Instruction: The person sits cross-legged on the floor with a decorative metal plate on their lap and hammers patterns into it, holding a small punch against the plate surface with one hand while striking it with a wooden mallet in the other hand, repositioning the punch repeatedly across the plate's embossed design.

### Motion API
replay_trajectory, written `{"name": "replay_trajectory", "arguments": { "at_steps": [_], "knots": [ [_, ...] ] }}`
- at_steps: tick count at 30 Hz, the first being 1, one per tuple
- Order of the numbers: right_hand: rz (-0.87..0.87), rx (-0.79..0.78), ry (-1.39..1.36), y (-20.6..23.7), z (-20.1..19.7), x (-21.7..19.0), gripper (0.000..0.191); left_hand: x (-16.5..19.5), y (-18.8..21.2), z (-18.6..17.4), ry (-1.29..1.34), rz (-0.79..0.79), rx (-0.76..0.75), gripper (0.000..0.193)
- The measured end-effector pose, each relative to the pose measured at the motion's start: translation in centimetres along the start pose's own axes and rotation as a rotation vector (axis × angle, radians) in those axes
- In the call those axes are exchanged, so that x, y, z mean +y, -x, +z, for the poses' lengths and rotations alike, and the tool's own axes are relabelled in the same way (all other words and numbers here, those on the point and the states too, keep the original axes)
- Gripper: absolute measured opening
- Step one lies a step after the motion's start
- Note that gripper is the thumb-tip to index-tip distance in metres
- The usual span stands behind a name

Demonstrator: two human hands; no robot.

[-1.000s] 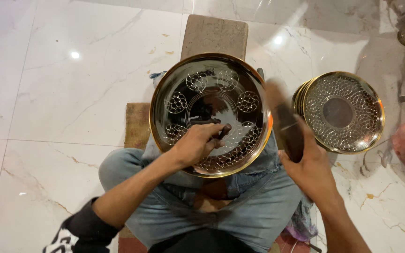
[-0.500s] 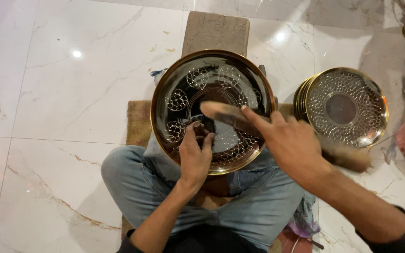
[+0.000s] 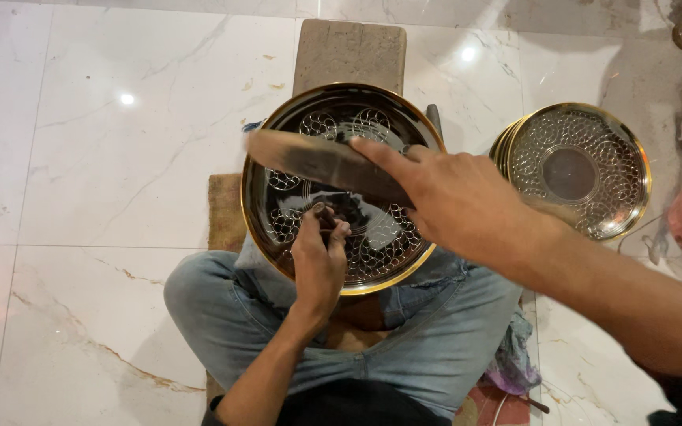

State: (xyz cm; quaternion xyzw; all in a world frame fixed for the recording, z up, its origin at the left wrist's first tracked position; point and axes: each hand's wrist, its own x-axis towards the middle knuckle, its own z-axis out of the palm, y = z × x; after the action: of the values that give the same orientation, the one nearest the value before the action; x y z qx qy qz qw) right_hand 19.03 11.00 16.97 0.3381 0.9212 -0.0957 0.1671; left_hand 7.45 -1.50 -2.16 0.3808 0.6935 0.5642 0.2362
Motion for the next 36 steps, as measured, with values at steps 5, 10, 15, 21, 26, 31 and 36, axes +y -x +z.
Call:
{"name": "replay_trajectory", "arguments": {
  "at_steps": [5,10,15,21,26,31,36],
  "knots": [
    [0.064,-0.050,0.145,1.0,0.7,1.2,0.088,0.8,-1.1,-1.0,-0.071,-0.035,-0.203,0.017],
    [0.143,-0.055,0.168,2.7,2.3,3.4,0.081,0.9,-2.4,-1.3,-0.059,0.069,-0.347,0.026],
    [0.255,0.177,-0.082,4.6,5.6,4.4,0.084,0.3,-4.6,-1.5,-0.207,0.178,-0.602,0.021],
    [0.263,0.729,-0.553,7.4,12.7,3.6,0.081,0.2,-7.0,-1.1,-0.126,0.462,-0.862,0.041],
    [0.667,0.571,-0.683,10.0,18.6,1.4,0.082,0.9,-8.5,0.0,-0.177,0.501,-1.085,0.041],
    [0.815,0.315,-0.596,11.6,21.5,-0.4,0.089,2.0,-9.4,0.1,-0.143,0.382,-1.183,0.042],
    [0.906,0.551,-0.960,11.8,22.9,-0.2,0.095,2.3,-9.7,0.4,-0.228,0.448,-1.277,0.050]
  ]
}}
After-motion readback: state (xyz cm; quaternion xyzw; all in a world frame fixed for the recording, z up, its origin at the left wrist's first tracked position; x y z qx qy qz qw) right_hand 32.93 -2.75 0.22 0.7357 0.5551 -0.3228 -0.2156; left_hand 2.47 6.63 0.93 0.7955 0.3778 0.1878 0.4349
